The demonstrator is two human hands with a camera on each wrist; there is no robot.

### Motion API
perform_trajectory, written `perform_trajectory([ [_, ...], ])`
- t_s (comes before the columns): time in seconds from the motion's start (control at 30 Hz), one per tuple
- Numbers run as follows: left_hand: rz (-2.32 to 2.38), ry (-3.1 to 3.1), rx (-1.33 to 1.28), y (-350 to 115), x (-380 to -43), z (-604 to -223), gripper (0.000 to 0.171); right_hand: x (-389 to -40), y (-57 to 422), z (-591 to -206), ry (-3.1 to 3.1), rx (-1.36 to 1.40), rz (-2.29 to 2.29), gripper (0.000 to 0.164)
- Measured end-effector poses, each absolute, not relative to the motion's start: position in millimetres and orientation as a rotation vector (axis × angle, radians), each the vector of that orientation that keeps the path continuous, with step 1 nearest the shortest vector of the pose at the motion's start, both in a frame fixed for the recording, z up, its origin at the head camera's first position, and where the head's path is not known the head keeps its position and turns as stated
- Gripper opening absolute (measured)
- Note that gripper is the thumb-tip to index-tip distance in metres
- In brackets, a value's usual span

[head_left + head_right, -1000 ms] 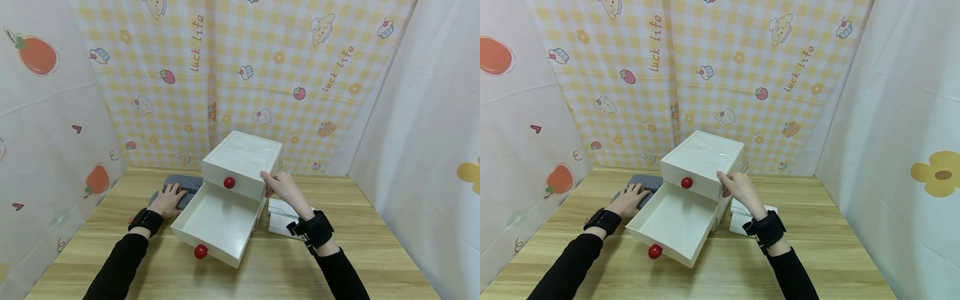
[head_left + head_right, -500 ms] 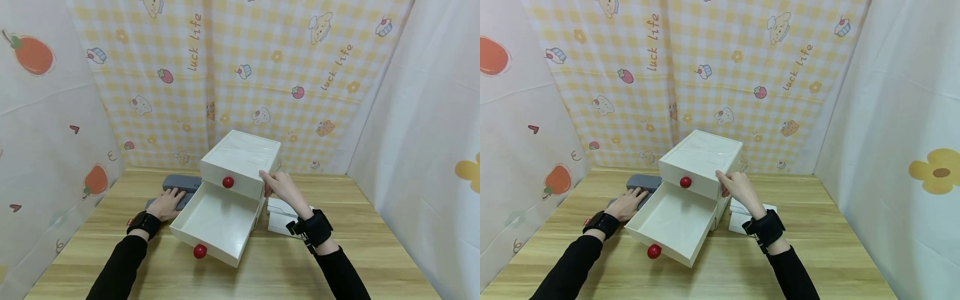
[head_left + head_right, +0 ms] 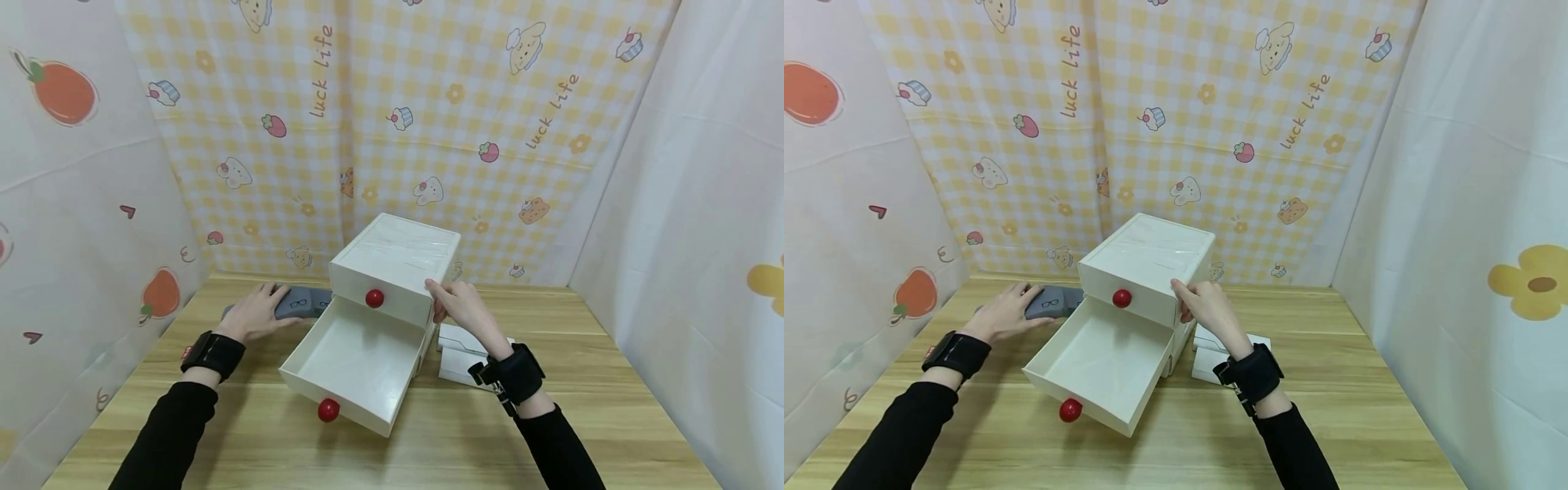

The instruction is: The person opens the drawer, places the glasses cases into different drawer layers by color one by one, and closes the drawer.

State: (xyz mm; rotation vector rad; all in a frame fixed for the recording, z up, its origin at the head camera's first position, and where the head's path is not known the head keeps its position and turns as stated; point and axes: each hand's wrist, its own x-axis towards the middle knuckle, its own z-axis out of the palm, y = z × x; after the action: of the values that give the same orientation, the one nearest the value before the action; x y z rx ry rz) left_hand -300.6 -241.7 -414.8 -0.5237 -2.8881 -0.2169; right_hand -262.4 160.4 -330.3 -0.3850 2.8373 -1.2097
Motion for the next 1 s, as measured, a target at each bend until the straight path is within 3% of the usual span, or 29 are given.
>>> perform_trajectory([
  [0.23, -0.234, -2.725, -0.654, -232, -292, -381, 0.075, -263, 160, -331, 2.83, -0.392, -1.208, 0.062],
  [0.57, -0.135, -2.39, -1.045, -193, -265, -354, 0.077, -262, 161, -330, 2.828, -0.399, -1.214, 0.062],
  [1.0, 0.387, -2.285, -1.296, -116, -235, -341, 0.081, -261, 160, -330, 2.837, -0.392, -1.215, 0.062],
])
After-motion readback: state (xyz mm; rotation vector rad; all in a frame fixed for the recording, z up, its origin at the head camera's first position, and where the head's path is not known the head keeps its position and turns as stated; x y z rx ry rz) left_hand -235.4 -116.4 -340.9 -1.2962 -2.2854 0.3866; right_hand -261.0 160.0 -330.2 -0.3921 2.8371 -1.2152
